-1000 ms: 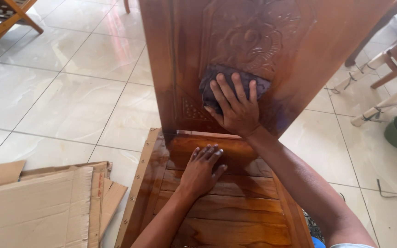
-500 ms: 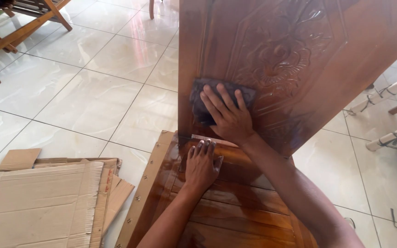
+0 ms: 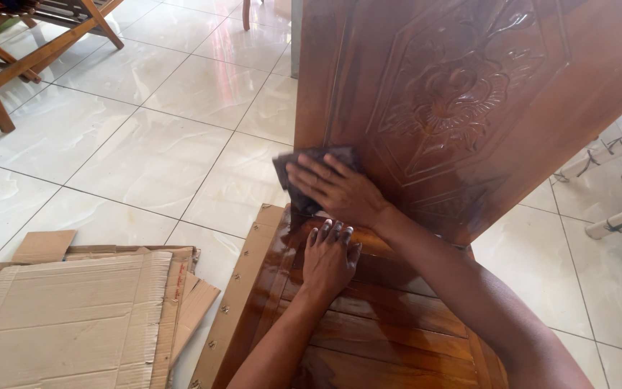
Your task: Polish a wooden chair with a cloth and then wrap its legs with cardboard and plastic strips for protection.
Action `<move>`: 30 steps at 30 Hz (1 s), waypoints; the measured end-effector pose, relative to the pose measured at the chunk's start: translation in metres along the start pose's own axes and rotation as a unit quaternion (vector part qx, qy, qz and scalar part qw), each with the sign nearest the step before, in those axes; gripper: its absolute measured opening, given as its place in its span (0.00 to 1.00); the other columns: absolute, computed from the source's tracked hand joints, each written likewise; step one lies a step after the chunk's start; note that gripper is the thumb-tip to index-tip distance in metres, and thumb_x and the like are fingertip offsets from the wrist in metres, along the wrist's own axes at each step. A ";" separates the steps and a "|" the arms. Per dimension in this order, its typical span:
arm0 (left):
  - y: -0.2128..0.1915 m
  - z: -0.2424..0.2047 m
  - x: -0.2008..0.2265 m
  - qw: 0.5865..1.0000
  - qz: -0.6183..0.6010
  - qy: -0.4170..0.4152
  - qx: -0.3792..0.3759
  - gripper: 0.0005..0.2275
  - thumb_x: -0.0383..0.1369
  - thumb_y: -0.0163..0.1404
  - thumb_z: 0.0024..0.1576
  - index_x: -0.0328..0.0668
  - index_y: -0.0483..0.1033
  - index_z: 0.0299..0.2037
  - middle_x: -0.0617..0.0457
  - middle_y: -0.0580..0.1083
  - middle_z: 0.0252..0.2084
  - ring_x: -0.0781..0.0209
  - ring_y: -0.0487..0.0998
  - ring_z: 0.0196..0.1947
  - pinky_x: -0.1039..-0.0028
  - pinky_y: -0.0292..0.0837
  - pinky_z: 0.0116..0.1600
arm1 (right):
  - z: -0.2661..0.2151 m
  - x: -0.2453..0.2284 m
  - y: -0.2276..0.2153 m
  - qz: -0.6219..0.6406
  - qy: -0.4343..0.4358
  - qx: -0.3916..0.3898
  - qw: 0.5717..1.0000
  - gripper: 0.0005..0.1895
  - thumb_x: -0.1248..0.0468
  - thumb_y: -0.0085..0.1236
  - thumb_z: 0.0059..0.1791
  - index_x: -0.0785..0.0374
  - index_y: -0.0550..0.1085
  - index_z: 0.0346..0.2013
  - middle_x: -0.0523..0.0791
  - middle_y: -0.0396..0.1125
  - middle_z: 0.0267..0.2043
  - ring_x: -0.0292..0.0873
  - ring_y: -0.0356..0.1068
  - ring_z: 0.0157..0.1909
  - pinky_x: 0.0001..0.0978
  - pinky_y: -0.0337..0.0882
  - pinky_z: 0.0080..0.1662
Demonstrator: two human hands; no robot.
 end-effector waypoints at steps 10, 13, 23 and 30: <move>0.028 -0.003 -0.016 0.999 0.025 -0.020 0.031 0.23 0.45 0.53 0.58 0.41 0.73 0.60 0.40 0.74 0.58 0.38 0.71 0.61 0.50 0.62 0.65 | -0.019 -0.012 -0.006 0.065 -0.014 0.011 0.998 0.25 0.65 0.31 0.58 0.55 0.66 0.69 0.42 0.58 0.74 0.46 0.53 0.77 0.46 0.48 0.75; 0.017 0.000 -0.012 0.999 -0.004 -0.015 0.046 0.25 0.43 0.51 0.59 0.38 0.67 0.64 0.39 0.71 0.61 0.40 0.66 0.66 0.50 0.62 0.66 | -0.028 0.011 -0.018 0.025 0.022 -0.007 0.999 0.24 0.60 0.34 0.57 0.54 0.70 0.66 0.41 0.59 0.74 0.45 0.54 0.77 0.46 0.49 0.74; -0.006 -0.001 0.002 0.996 0.030 0.025 0.082 0.30 0.43 0.51 0.61 0.40 0.59 0.72 0.37 0.62 0.67 0.36 0.61 0.70 0.46 0.65 0.65 | -0.079 0.072 -0.075 -0.196 0.222 0.022 0.955 0.33 0.44 0.26 0.57 0.46 0.69 0.71 0.40 0.59 0.75 0.51 0.53 0.76 0.55 0.39 0.74; -0.012 -0.001 0.006 0.998 0.033 0.025 0.057 0.30 0.44 0.51 0.61 0.39 0.59 0.71 0.35 0.59 0.69 0.35 0.59 0.72 0.44 0.63 0.66 | -0.120 0.087 -0.094 -0.200 0.202 -0.052 0.957 0.34 0.44 0.23 0.56 0.43 0.66 0.72 0.37 0.59 0.75 0.48 0.56 0.75 0.53 0.46 0.72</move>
Point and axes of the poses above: each hand's wrist, its own z-axis towards the middle knuckle, its own y-axis out of the palm, x = y × z, the point moved 5 cm from there along z, towards the middle knuckle
